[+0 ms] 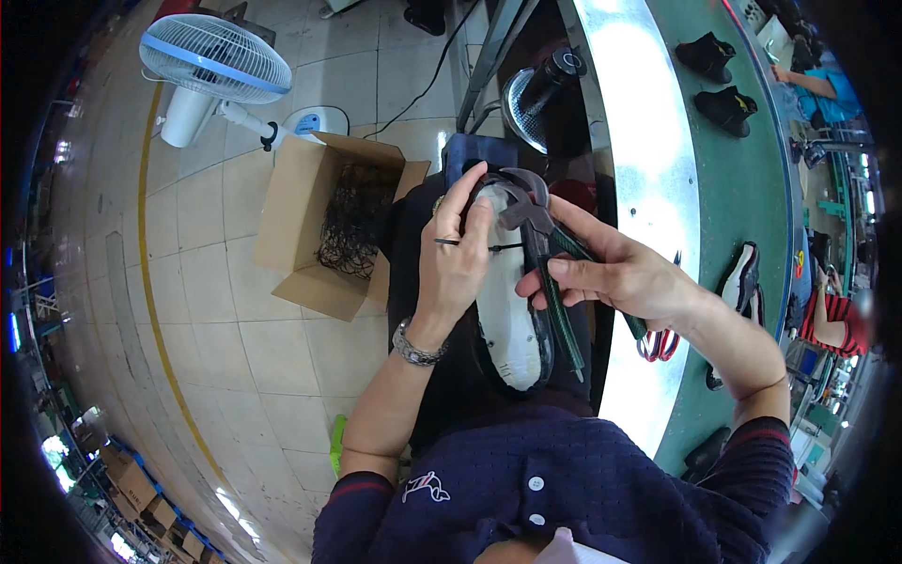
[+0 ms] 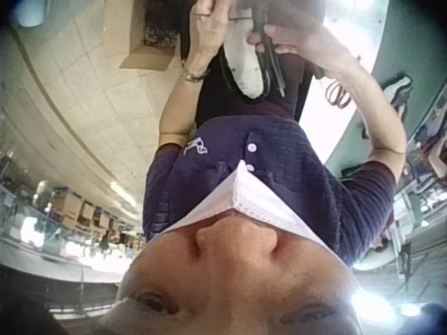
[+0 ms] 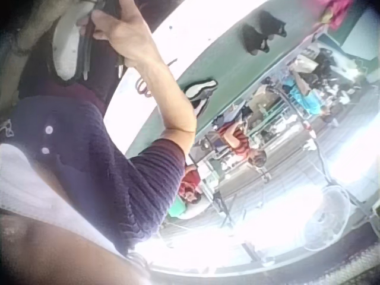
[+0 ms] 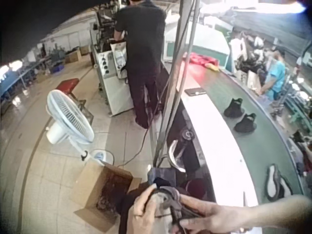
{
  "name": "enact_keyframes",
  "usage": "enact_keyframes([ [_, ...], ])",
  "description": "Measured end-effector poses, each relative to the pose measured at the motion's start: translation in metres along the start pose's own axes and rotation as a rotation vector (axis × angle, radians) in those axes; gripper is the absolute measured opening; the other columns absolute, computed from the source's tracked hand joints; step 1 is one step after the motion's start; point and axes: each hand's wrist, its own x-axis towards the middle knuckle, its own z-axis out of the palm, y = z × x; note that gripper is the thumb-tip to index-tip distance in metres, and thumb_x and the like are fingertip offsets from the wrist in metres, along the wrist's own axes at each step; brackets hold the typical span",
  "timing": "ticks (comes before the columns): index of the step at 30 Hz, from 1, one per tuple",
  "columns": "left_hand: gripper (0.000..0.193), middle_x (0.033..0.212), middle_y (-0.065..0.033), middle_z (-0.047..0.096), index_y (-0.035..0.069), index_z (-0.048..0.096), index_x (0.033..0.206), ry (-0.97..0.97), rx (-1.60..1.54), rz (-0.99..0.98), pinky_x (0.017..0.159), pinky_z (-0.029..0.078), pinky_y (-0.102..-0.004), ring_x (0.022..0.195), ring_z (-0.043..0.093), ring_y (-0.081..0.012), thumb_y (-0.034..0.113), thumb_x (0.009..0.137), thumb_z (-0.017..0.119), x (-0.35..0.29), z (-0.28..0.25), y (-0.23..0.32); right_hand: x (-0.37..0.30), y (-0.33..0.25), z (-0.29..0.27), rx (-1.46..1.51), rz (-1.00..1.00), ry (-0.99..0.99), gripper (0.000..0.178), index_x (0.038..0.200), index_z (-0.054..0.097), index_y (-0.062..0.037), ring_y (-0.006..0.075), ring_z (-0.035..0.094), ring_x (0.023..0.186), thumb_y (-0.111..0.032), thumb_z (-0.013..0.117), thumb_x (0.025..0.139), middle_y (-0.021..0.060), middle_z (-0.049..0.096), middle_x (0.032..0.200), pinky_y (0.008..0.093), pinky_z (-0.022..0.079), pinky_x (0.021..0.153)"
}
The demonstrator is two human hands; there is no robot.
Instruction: Assembling shoe components by fitting the upper to the sole using pliers and glue.
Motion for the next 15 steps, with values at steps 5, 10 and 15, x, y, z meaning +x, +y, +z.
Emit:
enact_keyframes([
  [5,0.034,0.108,-0.0153,0.066,0.001,0.058,0.127,-0.007,0.028,0.007,0.085,0.047,-0.0301,0.096,0.062,-0.0182,0.015,0.097,0.052,0.001,-0.006,0.004,0.004,-0.014,0.008,-0.235,0.057,0.040,0.064,0.154,0.013,-0.0063,0.0118,0.060,0.079,-0.016,0.050,0.102,0.0057,0.063,0.091,0.0294,0.052,0.070],
  [10,0.033,0.105,-0.0137,0.066,0.001,0.060,0.126,0.024,-0.010,0.072,0.082,0.048,-0.0293,0.091,0.062,-0.0163,0.010,0.095,0.053,0.000,-0.002,-0.001,0.004,0.016,0.013,-0.612,-0.194,0.159,0.065,0.153,0.012,-0.0044,0.0158,0.061,0.063,-0.011,0.050,0.100,0.0089,0.061,0.075,0.0312,0.052,0.061],
  [15,0.034,0.101,-0.0098,0.067,0.001,0.062,0.124,0.077,-0.011,0.211,0.075,0.047,-0.0259,0.084,0.060,-0.0118,0.006,0.092,0.055,-0.001,-0.001,-0.012,0.007,0.046,0.012,-0.917,-0.486,0.282,0.072,0.152,0.012,-0.0052,0.0313,0.066,0.059,-0.005,0.054,0.094,0.0193,0.063,0.073,0.0403,0.054,0.058],
])
